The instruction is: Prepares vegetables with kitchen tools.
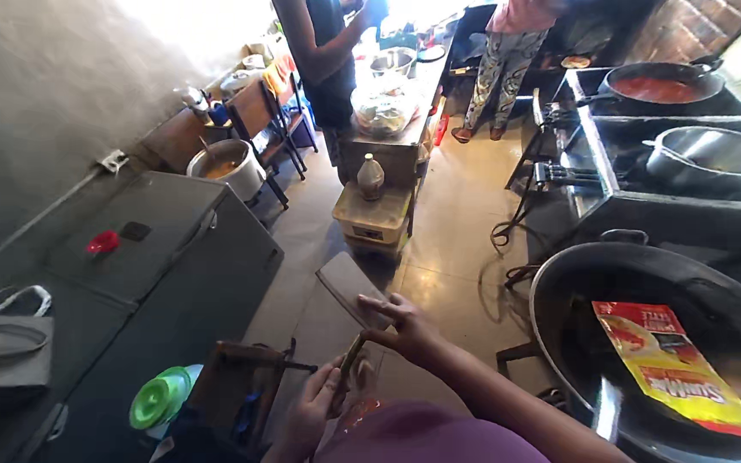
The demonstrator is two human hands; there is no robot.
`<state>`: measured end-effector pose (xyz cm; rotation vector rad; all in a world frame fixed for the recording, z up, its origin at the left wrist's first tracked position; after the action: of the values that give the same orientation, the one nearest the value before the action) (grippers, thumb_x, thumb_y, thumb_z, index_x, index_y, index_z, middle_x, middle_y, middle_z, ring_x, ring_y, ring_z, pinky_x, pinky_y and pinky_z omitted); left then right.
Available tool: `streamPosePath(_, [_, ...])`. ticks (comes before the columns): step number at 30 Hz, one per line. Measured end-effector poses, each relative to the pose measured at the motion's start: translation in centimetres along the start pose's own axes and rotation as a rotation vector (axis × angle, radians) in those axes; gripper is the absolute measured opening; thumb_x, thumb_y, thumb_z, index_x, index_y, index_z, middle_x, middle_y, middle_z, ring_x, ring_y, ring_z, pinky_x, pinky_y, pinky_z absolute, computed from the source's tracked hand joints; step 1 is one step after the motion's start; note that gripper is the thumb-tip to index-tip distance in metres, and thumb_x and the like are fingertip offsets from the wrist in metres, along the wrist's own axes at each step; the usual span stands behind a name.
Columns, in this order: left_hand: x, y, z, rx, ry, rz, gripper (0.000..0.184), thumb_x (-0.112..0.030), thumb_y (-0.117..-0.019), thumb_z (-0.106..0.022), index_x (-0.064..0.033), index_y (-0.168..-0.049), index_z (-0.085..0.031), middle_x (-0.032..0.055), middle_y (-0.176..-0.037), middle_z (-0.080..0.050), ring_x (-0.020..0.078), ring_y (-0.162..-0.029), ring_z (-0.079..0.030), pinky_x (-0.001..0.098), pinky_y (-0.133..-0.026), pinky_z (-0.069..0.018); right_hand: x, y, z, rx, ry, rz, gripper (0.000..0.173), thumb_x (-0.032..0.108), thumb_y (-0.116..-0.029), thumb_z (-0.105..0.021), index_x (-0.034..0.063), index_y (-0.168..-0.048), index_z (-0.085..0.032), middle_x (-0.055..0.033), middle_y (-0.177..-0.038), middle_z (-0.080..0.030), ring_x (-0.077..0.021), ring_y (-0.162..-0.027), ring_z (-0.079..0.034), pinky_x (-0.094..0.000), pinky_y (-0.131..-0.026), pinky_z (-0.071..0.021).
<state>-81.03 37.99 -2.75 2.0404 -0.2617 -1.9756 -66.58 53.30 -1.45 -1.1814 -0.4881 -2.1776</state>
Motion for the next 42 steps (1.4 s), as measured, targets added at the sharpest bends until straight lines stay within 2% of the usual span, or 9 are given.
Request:
streamPosePath(7, [-3.2,-13.0,2.7,0.193,-0.021,-0.04,0.04,-0.02,-0.1091,-0.034,-0.0047,-0.141,-0.053,-0.0057,-0.088,-0.059,-0.0003,-0.061,-0.048,0.0158,-0.056,-0.043,-3.5,-8.7,4.4,-0.085,-0.092,-0.129,0.061,0.057,-0.0901,-0.071,0.0386,-0.147,-0.058,-0.0085,-0.112,-0.065,-0.0143,-0.085,-0.06,-0.0348,-0.076,-0.0526])
streamPosePath(11, [-5.8,-20.9,4.8,0.236,-0.008,0.053,0.038,-0.021,-0.1096,-0.04,-0.0041,-0.14,-0.056,-0.003,-0.09,-0.061,0.0021,-0.064,-0.052,0.0176,-0.059,-0.0467,-4.2,-14.1,7.8,-0.294,0.107,-0.122,0.056,0.06,-0.0908,-0.069,0.0376,-0.142,-0.063,-0.0088,-0.108,-0.068,-0.0198,-0.084,-0.064,-0.0436,-0.075,-0.055])
streamPosePath(16, [-7.8,-29.5,7.1,0.269,0.091,0.185,0.035,-0.02,-0.1105,-0.043,-0.0038,-0.137,-0.058,-0.0002,-0.089,-0.06,0.0047,-0.064,-0.053,0.0189,-0.06,-0.0474,-4.7,-20.7,9.7,-0.554,0.362,0.006,0.044,0.051,-0.0921,-0.071,0.0337,-0.133,-0.071,-0.0106,-0.095,-0.07,-0.0224,-0.078,-0.066,-0.0428,-0.067,-0.0563])
streamPosePath(22, [-7.9,-39.5,9.8,0.051,0.108,0.221,0.026,-0.014,-0.1109,-0.039,-0.001,-0.122,-0.059,0.0,-0.084,-0.06,0.0063,-0.067,-0.057,0.0214,-0.066,-0.0522,-4.2,-25.2,8.5,-0.543,0.214,0.145,0.044,0.046,-0.087,-0.079,0.0298,-0.128,-0.074,-0.0099,-0.092,-0.068,-0.0183,-0.076,-0.064,-0.038,-0.065,-0.0556])
streamPosePath(24, [-7.0,-43.0,11.9,-0.076,0.142,0.256,0.031,-0.015,-0.112,-0.037,0.0004,-0.132,-0.055,0.0016,-0.088,-0.058,0.0076,-0.067,-0.056,0.0221,-0.065,-0.0515,-4.2,-25.8,9.7,-0.545,0.09,0.166,0.046,0.043,-0.0855,-0.082,0.0246,-0.127,-0.075,-0.0089,-0.096,-0.069,-0.0107,-0.076,-0.062,-0.0288,-0.064,-0.0538])
streamPosePath(28, [-3.8,-49.0,16.4,-0.256,0.378,0.382,0.034,-0.02,-0.1139,-0.031,-0.003,-0.134,-0.052,0.0019,-0.085,-0.054,0.0086,-0.06,-0.051,0.0213,-0.055,-0.047,-5.5,-26.2,14.7,-0.601,-0.089,0.111,0.05,0.032,-0.0853,-0.083,0.008,-0.128,-0.073,-0.0091,-0.11,-0.07,0.0035,-0.076,-0.057,-0.0127,-0.062,-0.0482])
streamPosePath(33, [-3.2,-52.4,18.9,-0.317,0.439,0.417,0.035,-0.024,-0.1144,-0.029,-0.0068,-0.135,-0.051,0.0019,-0.086,-0.056,0.0081,-0.058,-0.051,0.0208,-0.052,-0.0455,-10.2,-26.5,23.6,-0.725,-0.153,-0.002,0.064,0.034,-0.0909,-0.078,0.0008,-0.142,-0.058,-0.0034,-0.116,-0.071,0.0048,-0.078,-0.063,-0.0152,-0.067,-0.0559])
streamPosePath(39, [-5.9,-55.5,14.2,-0.248,0.431,0.403,0.041,-0.029,-0.1144,-0.028,-0.0068,-0.138,-0.053,0.0055,-0.099,-0.068,0.0073,-0.059,-0.056,0.0206,-0.052,-0.0466,-16.6,-28.4,34.2,-0.87,-0.159,-0.027,0.067,0.03,-0.0905,-0.079,0.0022,-0.147,-0.054,-0.0102,-0.141,-0.062,-0.0025,-0.113,-0.065,-0.0207,-0.094,-0.0562])
streamPosePath(42, [-7.6,-57.5,10.4,-0.247,0.493,0.389,0.042,-0.027,-0.1136,-0.028,-0.004,-0.133,-0.057,0.0056,-0.094,-0.065,0.0085,-0.059,-0.055,0.0214,-0.053,-0.047,-19.3,-29.4,39.1,-0.913,-0.118,-0.059,0.067,0.033,-0.089,-0.08,0.0065,-0.146,-0.057,-0.013,-0.139,-0.063,-0.0062,-0.11,-0.066,-0.0233,-0.09,-0.0566])
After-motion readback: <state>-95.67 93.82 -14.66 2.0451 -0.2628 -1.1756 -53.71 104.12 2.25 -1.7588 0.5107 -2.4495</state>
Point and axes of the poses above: each hand's wrist, its own y-axis away from the middle knuckle, its own z-axis out of the back of the hand, x = y × z, the point moved 7 cm from there along -y, towards the middle knuckle
